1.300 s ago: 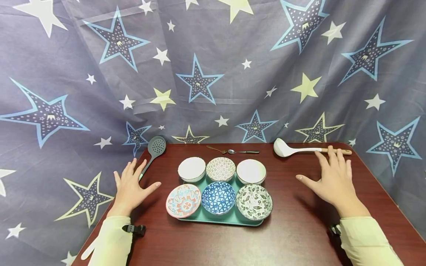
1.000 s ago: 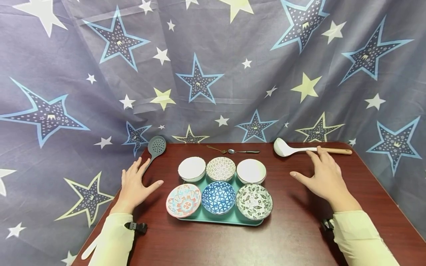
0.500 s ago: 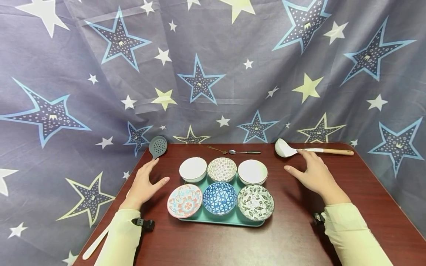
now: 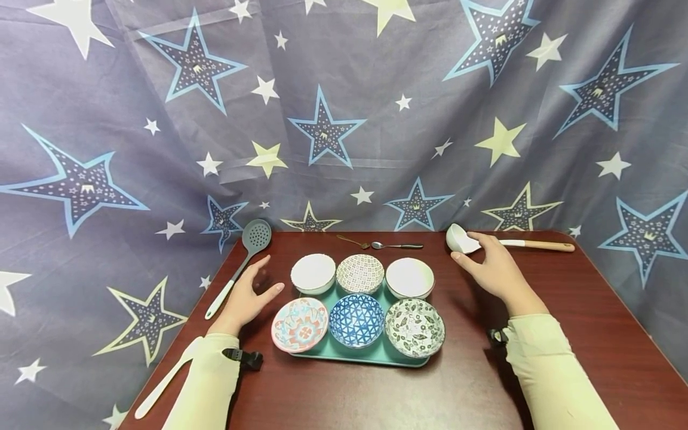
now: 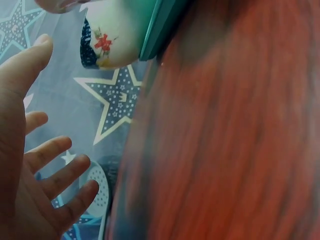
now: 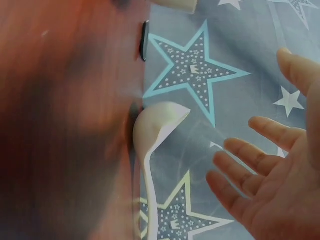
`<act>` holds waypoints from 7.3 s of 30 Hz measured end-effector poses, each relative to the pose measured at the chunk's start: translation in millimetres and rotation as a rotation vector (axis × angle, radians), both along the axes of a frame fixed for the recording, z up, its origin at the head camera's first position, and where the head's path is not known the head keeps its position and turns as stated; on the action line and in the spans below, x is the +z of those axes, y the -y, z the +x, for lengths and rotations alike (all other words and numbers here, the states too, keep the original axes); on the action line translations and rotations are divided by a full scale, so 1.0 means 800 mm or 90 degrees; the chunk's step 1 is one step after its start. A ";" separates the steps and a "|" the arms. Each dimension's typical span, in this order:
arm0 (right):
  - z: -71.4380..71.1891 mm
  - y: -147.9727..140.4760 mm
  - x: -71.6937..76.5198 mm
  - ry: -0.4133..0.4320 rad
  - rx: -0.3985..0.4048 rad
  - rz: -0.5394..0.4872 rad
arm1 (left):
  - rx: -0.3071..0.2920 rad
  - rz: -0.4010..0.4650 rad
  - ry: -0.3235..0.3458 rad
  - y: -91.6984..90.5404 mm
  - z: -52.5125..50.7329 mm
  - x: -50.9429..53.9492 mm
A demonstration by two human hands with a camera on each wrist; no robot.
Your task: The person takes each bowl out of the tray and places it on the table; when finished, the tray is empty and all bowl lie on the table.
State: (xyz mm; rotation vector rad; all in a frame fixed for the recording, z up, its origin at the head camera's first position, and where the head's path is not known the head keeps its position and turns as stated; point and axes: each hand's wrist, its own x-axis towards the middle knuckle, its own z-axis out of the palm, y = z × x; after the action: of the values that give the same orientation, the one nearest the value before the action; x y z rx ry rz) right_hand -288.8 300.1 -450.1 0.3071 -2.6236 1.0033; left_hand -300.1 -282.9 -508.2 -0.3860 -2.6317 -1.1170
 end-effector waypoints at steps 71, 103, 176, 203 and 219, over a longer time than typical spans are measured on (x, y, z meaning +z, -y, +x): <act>-0.015 0.075 -0.063 0.290 0.183 -0.367 | -0.188 0.172 0.077 -0.027 -0.029 -0.034; -0.015 0.077 -0.061 0.334 0.135 -0.452 | -0.205 0.209 0.068 -0.041 -0.007 -0.003; 0.007 -0.012 -0.070 0.305 0.074 -0.450 | -0.219 0.226 0.063 -0.039 -0.010 -0.008; 0.006 -0.007 -0.066 0.329 0.084 -0.443 | -0.215 0.226 0.068 -0.040 -0.008 -0.006; 0.016 -0.003 -0.031 0.138 -0.006 -0.342 | -0.207 0.217 0.063 -0.040 -0.009 -0.008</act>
State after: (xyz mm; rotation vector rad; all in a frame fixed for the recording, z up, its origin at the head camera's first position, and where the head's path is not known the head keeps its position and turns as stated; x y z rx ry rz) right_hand -276.2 302.6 -474.7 0.0574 -2.3981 1.7598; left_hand -307.6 -251.1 -514.2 -0.7179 -2.4467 -1.6937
